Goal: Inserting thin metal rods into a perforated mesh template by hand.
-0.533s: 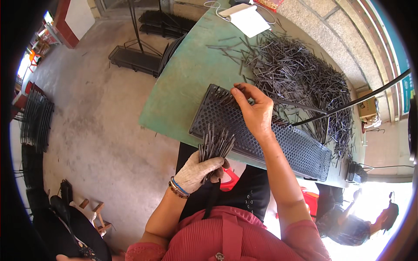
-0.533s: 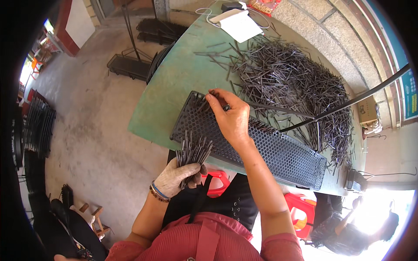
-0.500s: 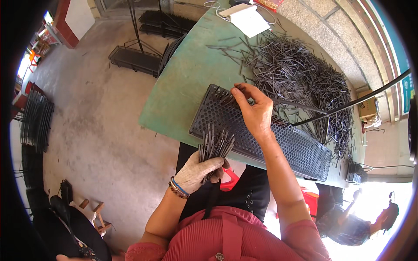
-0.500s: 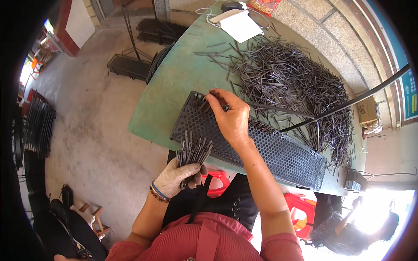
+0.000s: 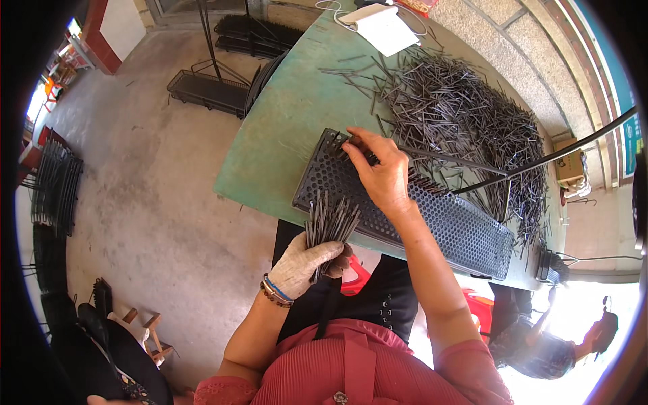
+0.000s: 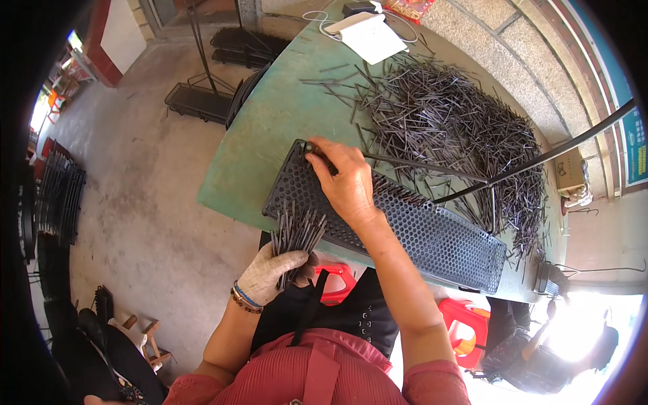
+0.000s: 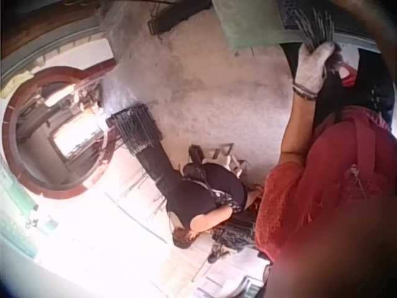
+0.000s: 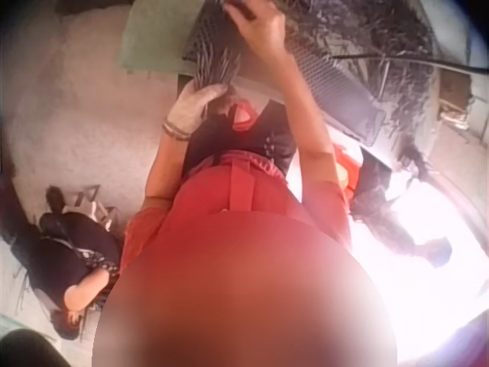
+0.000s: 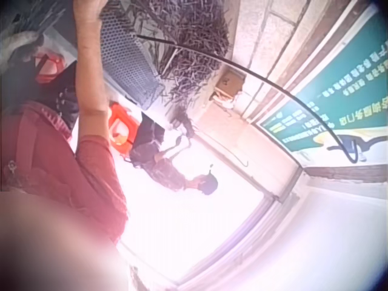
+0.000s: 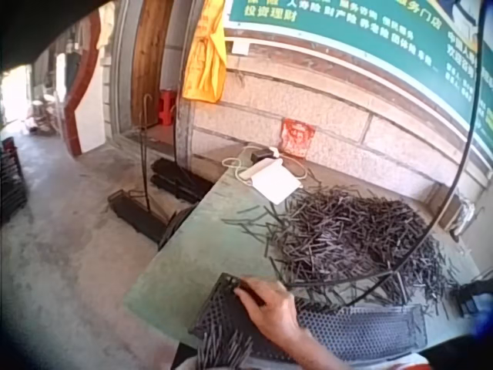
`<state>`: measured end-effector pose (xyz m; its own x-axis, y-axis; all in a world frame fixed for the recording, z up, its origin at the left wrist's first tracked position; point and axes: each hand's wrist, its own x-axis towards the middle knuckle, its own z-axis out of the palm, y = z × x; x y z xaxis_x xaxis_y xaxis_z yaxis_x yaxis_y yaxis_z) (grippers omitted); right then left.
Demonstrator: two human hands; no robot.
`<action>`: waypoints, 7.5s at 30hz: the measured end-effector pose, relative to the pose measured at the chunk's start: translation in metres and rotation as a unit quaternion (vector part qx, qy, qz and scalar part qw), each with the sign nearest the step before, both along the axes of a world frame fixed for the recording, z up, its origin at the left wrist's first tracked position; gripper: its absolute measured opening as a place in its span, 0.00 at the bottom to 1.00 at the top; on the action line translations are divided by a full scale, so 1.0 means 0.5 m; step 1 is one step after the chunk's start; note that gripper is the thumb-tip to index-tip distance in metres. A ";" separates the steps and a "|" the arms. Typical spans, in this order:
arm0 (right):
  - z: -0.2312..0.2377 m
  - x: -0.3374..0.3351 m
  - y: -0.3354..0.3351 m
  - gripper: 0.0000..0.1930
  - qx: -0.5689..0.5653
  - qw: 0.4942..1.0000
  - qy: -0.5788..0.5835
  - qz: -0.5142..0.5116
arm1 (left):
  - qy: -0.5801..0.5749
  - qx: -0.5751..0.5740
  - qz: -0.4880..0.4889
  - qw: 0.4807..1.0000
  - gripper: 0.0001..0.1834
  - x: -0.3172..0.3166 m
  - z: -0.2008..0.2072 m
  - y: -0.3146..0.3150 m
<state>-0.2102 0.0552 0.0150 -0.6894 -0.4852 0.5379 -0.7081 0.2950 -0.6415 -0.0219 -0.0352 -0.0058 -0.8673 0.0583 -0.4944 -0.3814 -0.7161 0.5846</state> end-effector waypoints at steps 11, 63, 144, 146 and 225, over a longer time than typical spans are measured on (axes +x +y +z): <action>-0.011 -0.002 0.001 0.17 0.056 0.983 0.169 0.051 | 0.020 0.011 -0.010 1.000 0.15 0.003 -0.003 -0.003; -0.005 0.016 0.009 0.17 0.115 0.985 0.118 0.055 | 0.009 0.029 -0.010 1.000 0.13 -0.002 0.005 0.009; 0.044 0.166 0.252 0.12 0.038 0.890 0.377 0.254 | -0.029 0.175 -0.094 0.980 0.18 -0.053 0.079 0.117; 0.032 0.162 0.263 0.12 0.059 0.886 0.374 0.266 | -0.032 0.154 -0.133 0.978 0.16 -0.053 0.073 0.114; 0.057 0.028 0.113 0.09 -0.143 0.964 -0.219 -0.052 | -0.007 0.047 0.041 0.998 0.12 -0.009 0.035 0.088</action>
<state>-0.1963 0.1119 0.0434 -0.9179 -0.2765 0.2848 -0.3262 0.1167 -0.9381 -0.0262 0.0088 0.0115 -0.8640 0.0351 -0.5023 -0.3277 -0.7967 0.5079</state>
